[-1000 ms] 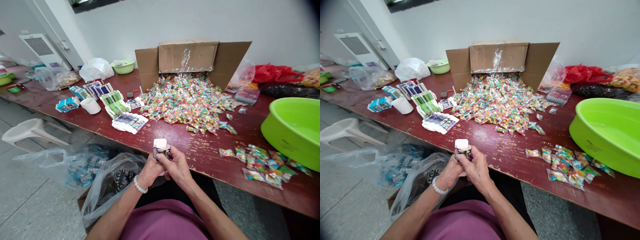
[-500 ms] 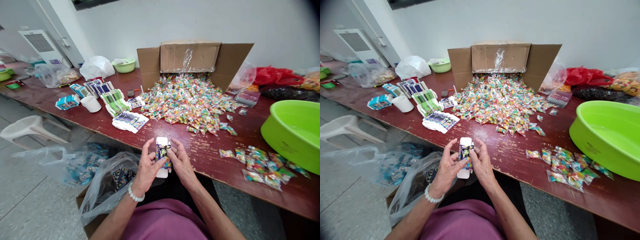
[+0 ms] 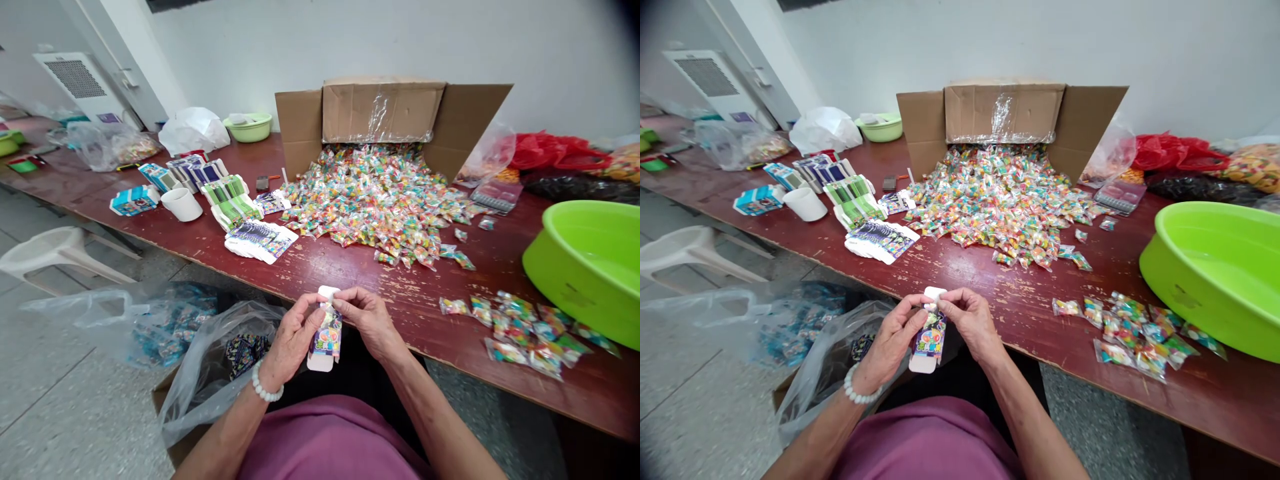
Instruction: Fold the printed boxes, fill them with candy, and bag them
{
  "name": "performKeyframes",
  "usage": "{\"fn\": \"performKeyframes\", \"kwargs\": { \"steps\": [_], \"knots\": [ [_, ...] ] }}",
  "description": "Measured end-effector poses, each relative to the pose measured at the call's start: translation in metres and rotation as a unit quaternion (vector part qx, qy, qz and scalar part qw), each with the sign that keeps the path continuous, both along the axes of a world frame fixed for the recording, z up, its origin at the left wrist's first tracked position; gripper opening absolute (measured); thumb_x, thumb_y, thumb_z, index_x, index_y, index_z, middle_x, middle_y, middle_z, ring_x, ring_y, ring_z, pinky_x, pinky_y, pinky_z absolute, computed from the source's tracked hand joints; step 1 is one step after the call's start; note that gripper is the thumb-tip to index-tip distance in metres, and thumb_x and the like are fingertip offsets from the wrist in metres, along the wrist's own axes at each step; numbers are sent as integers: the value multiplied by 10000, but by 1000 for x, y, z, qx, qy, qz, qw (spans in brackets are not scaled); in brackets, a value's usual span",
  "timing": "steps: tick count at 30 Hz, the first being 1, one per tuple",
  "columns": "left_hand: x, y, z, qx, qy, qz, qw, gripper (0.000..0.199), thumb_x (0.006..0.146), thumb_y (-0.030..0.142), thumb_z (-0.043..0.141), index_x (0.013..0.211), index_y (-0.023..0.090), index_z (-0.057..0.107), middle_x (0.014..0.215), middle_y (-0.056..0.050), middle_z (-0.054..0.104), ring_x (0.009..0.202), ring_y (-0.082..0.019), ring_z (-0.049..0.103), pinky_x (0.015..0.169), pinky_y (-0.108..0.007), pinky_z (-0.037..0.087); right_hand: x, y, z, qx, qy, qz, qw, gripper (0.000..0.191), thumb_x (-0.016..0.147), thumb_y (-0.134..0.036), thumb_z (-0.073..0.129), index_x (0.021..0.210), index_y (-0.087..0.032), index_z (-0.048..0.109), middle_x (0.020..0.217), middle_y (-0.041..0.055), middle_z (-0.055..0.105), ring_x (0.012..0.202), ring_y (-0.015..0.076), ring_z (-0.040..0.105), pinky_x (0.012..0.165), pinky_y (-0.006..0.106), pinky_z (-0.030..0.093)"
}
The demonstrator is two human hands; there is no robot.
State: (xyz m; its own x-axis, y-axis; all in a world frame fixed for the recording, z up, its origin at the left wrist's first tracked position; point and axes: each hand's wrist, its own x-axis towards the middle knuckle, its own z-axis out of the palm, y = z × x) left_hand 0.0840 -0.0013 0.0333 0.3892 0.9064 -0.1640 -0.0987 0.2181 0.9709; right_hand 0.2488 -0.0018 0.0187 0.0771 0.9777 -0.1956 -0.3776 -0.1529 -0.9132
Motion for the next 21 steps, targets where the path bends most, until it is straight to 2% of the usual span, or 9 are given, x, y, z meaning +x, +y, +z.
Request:
{"fn": "performKeyframes", "kwargs": {
  "steps": [3, 5, 7, 9, 11, 14, 18, 21],
  "knots": [
    [-1, -1, 1, 10, 16, -5, 1000, 348, 893, 444, 612, 1158, 226, 558, 885, -3, 627, 647, -103, 564, 549, -197, 485, 4, 1, 5, 6, 23, 33, 999, 423, 591, -357, 891, 936, -199, 704, 727, -32, 667, 676, 122, 597, 697, 268, 476],
    [-2, -2, 2, 8, 8, 3, 1000, 384, 891, 434, 621, 1204, 244, 503, 888, -3, 637, 660, -113, 590, 561, -206, 498, 5, 0, 7, 20, -5, 69, 997, 349, 621, -374, 873, 866, -178, 720, 740, -6, 692, 677, 129, 605, 700, 275, 477],
    [-2, -4, 3, -23, -19, 19, 999, 452, 878, 433, 643, 1244, 273, 431, 879, 8, 635, 656, -130, 626, 564, -231, 522, 5, -1, 7, 46, -50, 70, 995, 281, 672, -392, 840, 783, -163, 722, 768, 26, 712, 689, 141, 613, 694, 280, 479],
    [-1, -5, 3, -85, -51, 13, 995, 492, 877, 475, 630, 1268, 285, 399, 901, -1, 642, 626, -152, 661, 549, -273, 544, 3, -3, 5, 74, -88, 45, 992, 251, 724, -400, 802, 780, -170, 717, 754, 26, 703, 648, 138, 605, 643, 272, 479],
    [0, -4, 2, -151, -77, -17, 985, 498, 890, 557, 563, 1262, 249, 441, 880, -30, 658, 551, -169, 664, 493, -289, 536, 1, -5, 4, 107, -132, 42, 985, 232, 780, -406, 757, 809, -181, 711, 742, 16, 685, 555, 115, 575, 570, 259, 466],
    [4, -3, -2, -210, -89, -33, 973, 581, 891, 659, 458, 1225, 188, 525, 746, -42, 662, 448, -172, 628, 408, -269, 491, 1, -8, 7, 159, -205, 86, 962, 233, 865, -417, 671, 842, -188, 712, 821, 37, 704, 507, 97, 564, 568, 260, 489],
    [9, 0, -6, -199, -66, -8, 978, 628, 874, 701, 439, 1210, 186, 568, 671, -22, 654, 404, -145, 592, 369, -223, 439, 3, -8, 13, 140, -211, 115, 960, 256, 883, -425, 637, 810, -182, 677, 842, 43, 724, 516, 101, 581, 532, 240, 498],
    [12, 2, -7, -182, -40, -14, 982, 650, 856, 741, 417, 1031, 153, 633, 649, -31, 651, 383, -129, 568, 356, -211, 408, 6, -5, 17, 116, -228, 124, 959, 223, 871, -393, 650, 910, -179, 694, 786, 29, 719, 501, 105, 596, 506, 228, 481]
  ]
}}
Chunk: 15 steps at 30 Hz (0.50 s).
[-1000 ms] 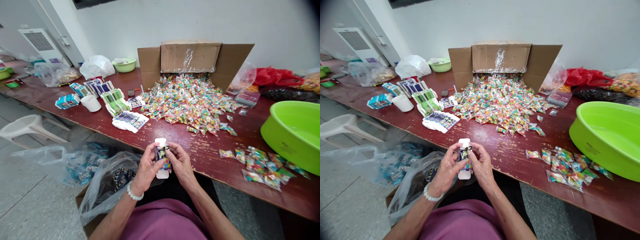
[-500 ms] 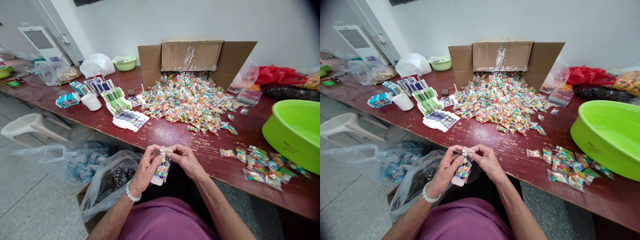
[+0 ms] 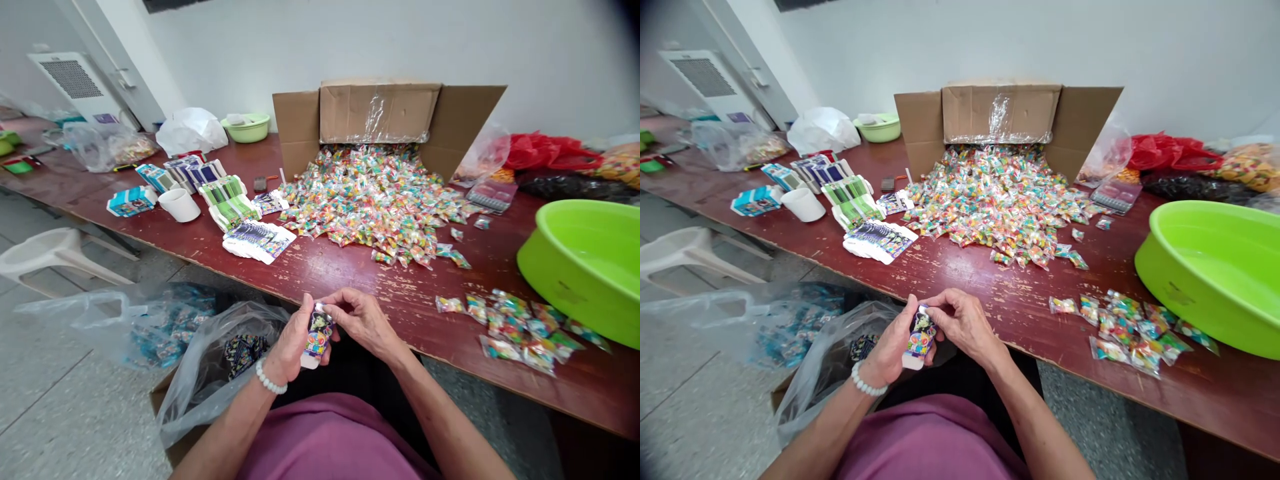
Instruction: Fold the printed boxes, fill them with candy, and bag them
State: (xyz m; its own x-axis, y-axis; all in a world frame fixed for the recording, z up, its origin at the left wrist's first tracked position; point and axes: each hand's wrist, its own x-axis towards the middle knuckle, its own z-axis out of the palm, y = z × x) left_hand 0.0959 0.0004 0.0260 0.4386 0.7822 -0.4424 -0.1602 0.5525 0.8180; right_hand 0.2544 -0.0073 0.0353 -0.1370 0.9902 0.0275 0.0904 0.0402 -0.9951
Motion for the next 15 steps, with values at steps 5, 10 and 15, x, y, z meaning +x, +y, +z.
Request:
{"fn": "performKeyframes", "kwargs": {
  "steps": [5, 10, 15],
  "knots": [
    [-1, 1, 0, 28, 37, -29, 998, 743, 833, 791, 371, 730, 109, 645, 610, -71, 640, 378, -120, 556, 361, -213, 400, 0, 4, 3, -55, 48, 2, 997, 279, 855, -423, 659, 851, -144, 665, 613, 7, 662, 457, 114, 588, 496, 232, 465],
    [-4, 0, -1, 23, 26, -31, 999, 716, 843, 768, 397, 970, 121, 676, 643, -59, 663, 396, -135, 571, 376, -229, 416, 0, -2, 4, -27, 86, 18, 996, 246, 876, -414, 648, 826, -173, 651, 751, 24, 699, 472, 106, 571, 493, 244, 462],
    [0, 0, -4, 8, -7, -1, 1000, 706, 862, 730, 426, 1271, 176, 578, 641, -9, 642, 407, -129, 570, 399, -227, 441, -5, -15, -1, 91, -34, 12, 995, 194, 943, -371, 570, 935, -223, 695, 1125, 68, 694, 728, 144, 643, 672, 286, 517]
  ]
}}
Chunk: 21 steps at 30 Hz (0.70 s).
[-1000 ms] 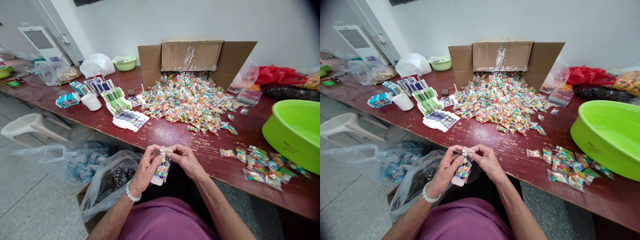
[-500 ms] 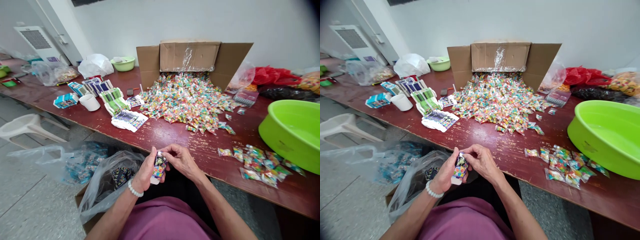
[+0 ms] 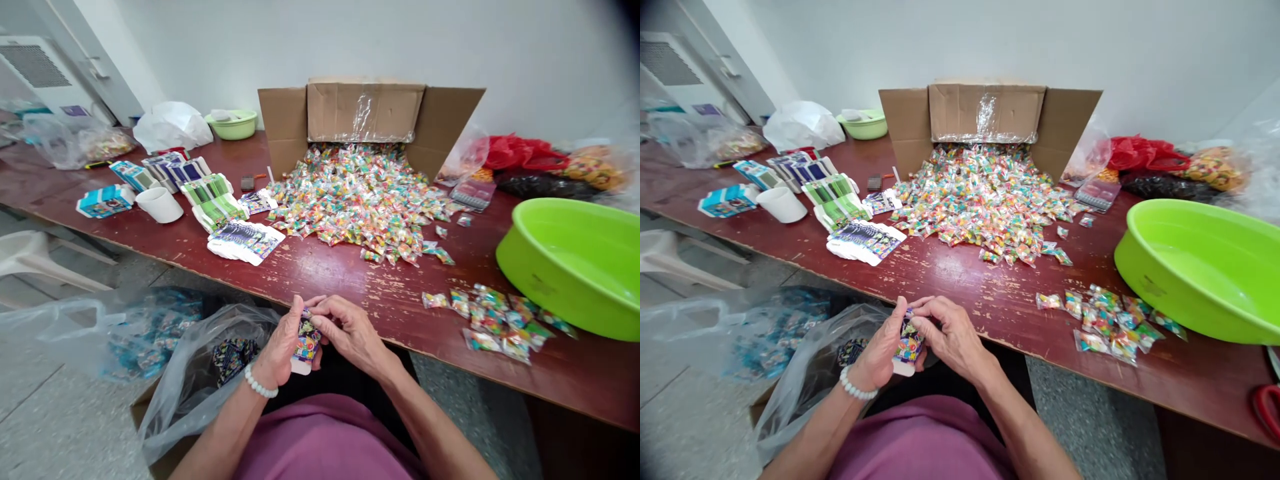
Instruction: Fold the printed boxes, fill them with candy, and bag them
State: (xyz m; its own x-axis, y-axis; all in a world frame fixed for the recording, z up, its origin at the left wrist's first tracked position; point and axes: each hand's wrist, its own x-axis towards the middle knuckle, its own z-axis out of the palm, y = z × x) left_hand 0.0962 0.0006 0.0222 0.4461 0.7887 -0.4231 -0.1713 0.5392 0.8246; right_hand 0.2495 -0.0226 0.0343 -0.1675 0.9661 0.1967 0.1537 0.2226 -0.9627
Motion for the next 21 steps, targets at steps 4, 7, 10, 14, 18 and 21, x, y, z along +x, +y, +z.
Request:
{"fn": "performKeyframes", "kwargs": {
  "steps": [4, 7, 10, 14, 18, 21],
  "knots": [
    [6, -4, -6, -14, -27, 29, 999, 548, 883, 614, 529, 1312, 275, 501, 745, 12, 660, 501, -134, 617, 474, -247, 505, 8, 8, -16, 52, -117, -29, 991, 201, 953, -334, 554, 1071, -243, 689, 1052, 54, 711, 884, 182, 651, 812, 315, 505],
    [7, -15, -14, -54, -64, 35, 996, 458, 868, 496, 628, 1243, 268, 497, 848, -21, 697, 677, -154, 674, 590, -245, 520, 38, 36, -29, 67, -236, -113, 963, 276, 998, -330, 441, 1056, -229, 692, 1010, 52, 719, 926, 186, 657, 847, 300, 499],
    [0, -30, -25, -92, -55, -4, 994, 430, 848, 444, 681, 1195, 235, 536, 961, -74, 712, 759, -149, 659, 632, -229, 484, 78, 73, -40, 45, -366, -256, 894, 338, 962, -221, 410, 1190, -128, 641, 1187, 169, 672, 1116, 275, 593, 988, 413, 419],
    [-30, -39, -41, -64, 2, -47, 997, 378, 793, 372, 758, 1083, 178, 610, 950, -79, 689, 786, -143, 609, 697, -246, 456, 106, 104, -47, 16, -440, -254, 861, 334, 880, -149, 503, 1183, -105, 635, 1218, 208, 653, 1144, 321, 548, 1017, 466, 354],
    [-79, -24, -46, 10, 96, -89, 991, 391, 664, 370, 840, 903, 172, 601, 776, 13, 593, 705, -124, 535, 676, -245, 430, 100, 110, -47, -14, -483, -257, 837, 302, 891, -118, 484, 1152, -101, 636, 1133, 234, 656, 1131, 348, 522, 948, 468, 387],
    [-114, -8, -45, 33, 168, -231, 958, 466, 584, 343, 866, 963, 180, 648, 793, 27, 593, 712, -123, 518, 653, -230, 400, 95, 111, -43, -29, -484, -269, 832, 324, 899, -61, 397, 1095, -104, 651, 1096, 257, 651, 1126, 359, 520, 893, 476, 413]
  ]
}}
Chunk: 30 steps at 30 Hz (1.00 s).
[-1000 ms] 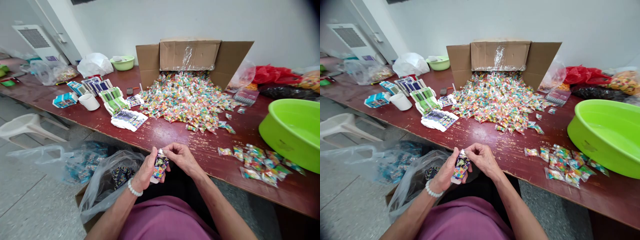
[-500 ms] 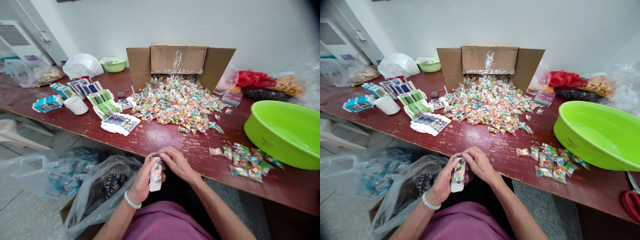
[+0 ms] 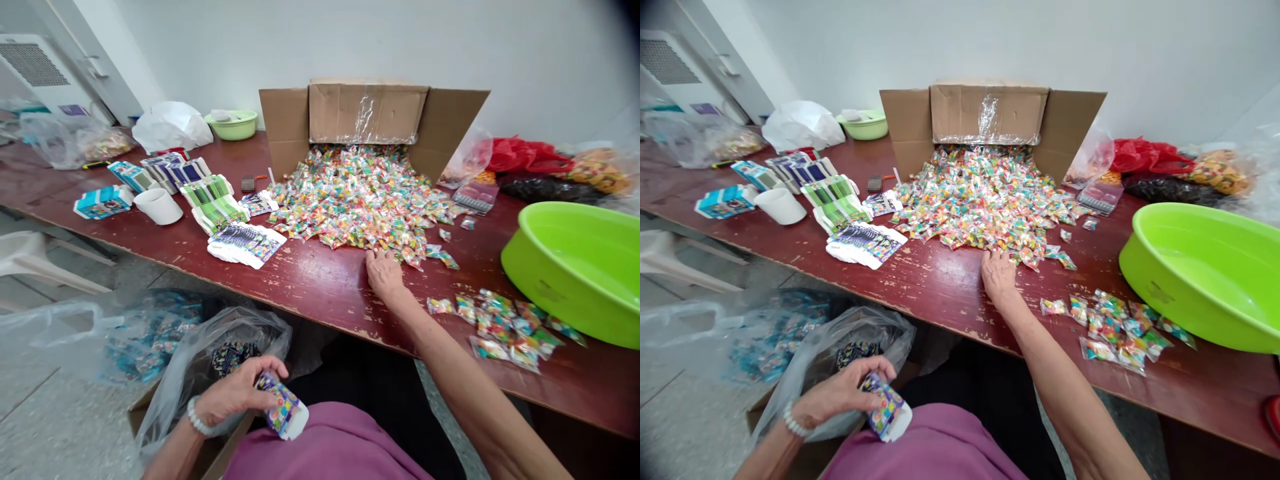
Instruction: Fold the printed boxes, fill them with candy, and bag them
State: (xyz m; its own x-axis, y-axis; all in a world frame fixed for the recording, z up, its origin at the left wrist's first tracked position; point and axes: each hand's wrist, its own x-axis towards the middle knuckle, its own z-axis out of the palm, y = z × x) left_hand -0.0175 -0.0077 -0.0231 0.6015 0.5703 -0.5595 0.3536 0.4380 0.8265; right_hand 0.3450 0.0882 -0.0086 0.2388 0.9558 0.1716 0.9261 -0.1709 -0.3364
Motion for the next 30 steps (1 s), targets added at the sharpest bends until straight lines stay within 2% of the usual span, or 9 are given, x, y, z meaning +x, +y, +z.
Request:
{"fn": "performKeyframes", "kwargs": {
  "steps": [4, 9, 11, 14, 16, 20, 23, 26, 30],
  "knots": [
    [-20, 7, 0, -51, 58, -170, 982, 396, 559, 320, 861, 886, 169, 695, 783, 13, 631, 694, -128, 527, 641, -238, 394, 4, -6, 7, 16, 50, 10, 999, 341, 867, -70, 433, 1125, -104, 653, 1093, 244, 662, 1071, 343, 561, 872, 459, 438],
    [4, 7, 17, -45, -39, -34, 998, 401, 772, 409, 719, 1069, 189, 565, 926, -40, 657, 687, -139, 608, 597, -238, 425, -25, -42, 18, 58, 226, 58, 971, 386, 941, -291, 440, 1279, -150, 560, 1016, 99, 704, 798, 192, 646, 731, 325, 521],
    [23, 7, 28, -27, -86, 26, 996, 377, 839, 385, 648, 1127, 198, 493, 965, -61, 662, 675, -147, 645, 587, -241, 434, -54, -64, 23, 99, 475, 86, 870, 383, 892, -387, 571, 1212, -176, 580, 974, 69, 707, 761, 175, 644, 687, 309, 530],
    [52, 6, 42, 5, -137, 56, 989, 321, 844, 286, 615, 1118, 195, 474, 906, -39, 648, 632, -139, 653, 584, -238, 448, -95, -91, 27, 91, 630, 101, 765, 337, 842, -400, 675, 1115, -215, 607, 936, 42, 704, 791, 167, 645, 729, 304, 539],
    [66, 2, 46, 9, -162, 65, 985, 323, 836, 241, 589, 1134, 199, 472, 877, -22, 636, 596, -126, 639, 567, -232, 448, -111, -103, 26, 80, 631, 113, 763, 311, 849, -390, 677, 1106, -224, 618, 935, 40, 700, 789, 166, 638, 740, 307, 533],
    [79, -6, 48, 11, -189, 87, 978, 344, 829, 194, 564, 1162, 207, 480, 850, -8, 629, 580, -115, 625, 551, -221, 452, -112, -113, 25, 74, 528, 139, 835, 234, 875, -364, 655, 1077, -248, 668, 924, 42, 687, 787, 181, 612, 757, 336, 513],
    [83, -8, 49, 10, -210, 117, 971, 369, 819, 197, 584, 1175, 214, 489, 838, -9, 643, 563, -121, 626, 533, -221, 458, -103, -116, 34, 84, 464, 195, 860, 173, 892, -352, 637, 1019, -267, 718, 1087, 74, 664, 1048, 243, 593, 922, 413, 470],
    [87, -5, 52, -16, -236, 171, 956, 298, 891, 380, 536, 1128, 199, 518, 796, -32, 664, 538, -147, 636, 500, -237, 475, -99, -119, 40, 55, 479, 242, 842, 230, 941, -380, 566, 910, -261, 761, 1263, 83, 595, 1241, 269, 505, 1030, 443, 395],
    [92, 0, 53, -66, -222, 225, 946, 514, 924, 599, 401, 1016, 130, 589, 735, -87, 683, 477, -156, 625, 446, -239, 473, -104, -120, 36, 30, 619, 165, 767, 250, 876, -420, 667, 1063, -258, 703, 1156, 72, 633, 998, 206, 616, 882, 352, 483]
  ]
}}
